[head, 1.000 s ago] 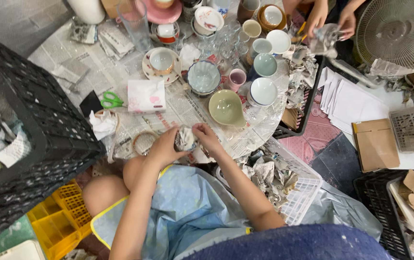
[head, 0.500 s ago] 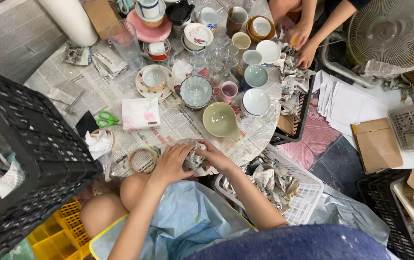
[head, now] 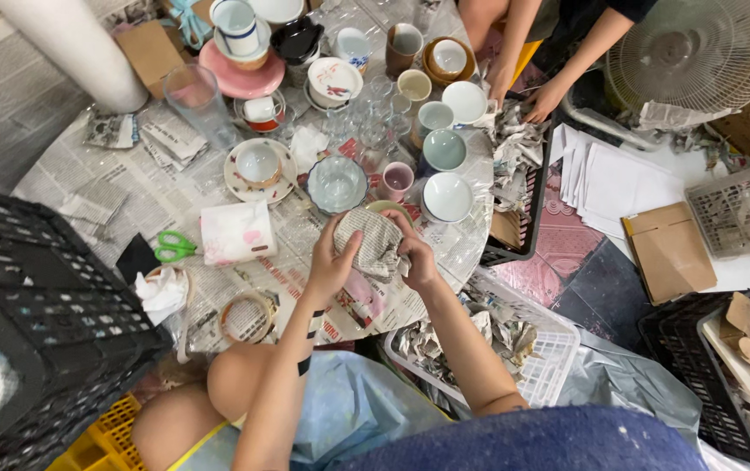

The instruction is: The person wraps small ceramic bowls and cups with newspaper and secures them with tape. The person handles each item individually, folding the paper around the object and applying tape to hold it in place.

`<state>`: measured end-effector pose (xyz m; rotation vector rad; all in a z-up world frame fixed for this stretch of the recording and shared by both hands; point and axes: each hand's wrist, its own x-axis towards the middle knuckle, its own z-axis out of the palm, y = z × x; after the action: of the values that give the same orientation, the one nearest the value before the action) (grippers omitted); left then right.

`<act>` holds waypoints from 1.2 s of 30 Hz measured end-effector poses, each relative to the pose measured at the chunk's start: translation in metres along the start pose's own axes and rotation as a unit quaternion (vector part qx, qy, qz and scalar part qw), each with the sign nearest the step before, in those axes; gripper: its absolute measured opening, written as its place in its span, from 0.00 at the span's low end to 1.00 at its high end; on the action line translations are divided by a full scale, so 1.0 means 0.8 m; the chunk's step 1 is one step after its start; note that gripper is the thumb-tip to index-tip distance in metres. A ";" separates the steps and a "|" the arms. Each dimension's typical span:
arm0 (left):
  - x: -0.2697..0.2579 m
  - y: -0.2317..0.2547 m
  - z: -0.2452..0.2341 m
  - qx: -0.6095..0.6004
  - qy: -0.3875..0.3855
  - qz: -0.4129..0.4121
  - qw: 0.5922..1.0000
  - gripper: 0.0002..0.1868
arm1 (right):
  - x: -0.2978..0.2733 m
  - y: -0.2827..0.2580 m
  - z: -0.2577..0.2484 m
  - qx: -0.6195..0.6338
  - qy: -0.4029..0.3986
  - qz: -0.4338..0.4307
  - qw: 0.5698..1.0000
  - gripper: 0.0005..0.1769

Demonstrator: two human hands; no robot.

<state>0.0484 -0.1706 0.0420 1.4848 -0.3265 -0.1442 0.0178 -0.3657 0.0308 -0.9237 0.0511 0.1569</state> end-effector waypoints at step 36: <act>0.041 -0.027 0.023 0.115 0.233 0.032 0.965 0.11 | 0.500 -0.158 -0.164 -0.448 0.349 -0.156 0.808 0.28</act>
<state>0.0762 -0.1998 0.0259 1.6830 -0.0085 0.3032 0.4356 -0.5002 0.0072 -1.8887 0.5460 -0.5325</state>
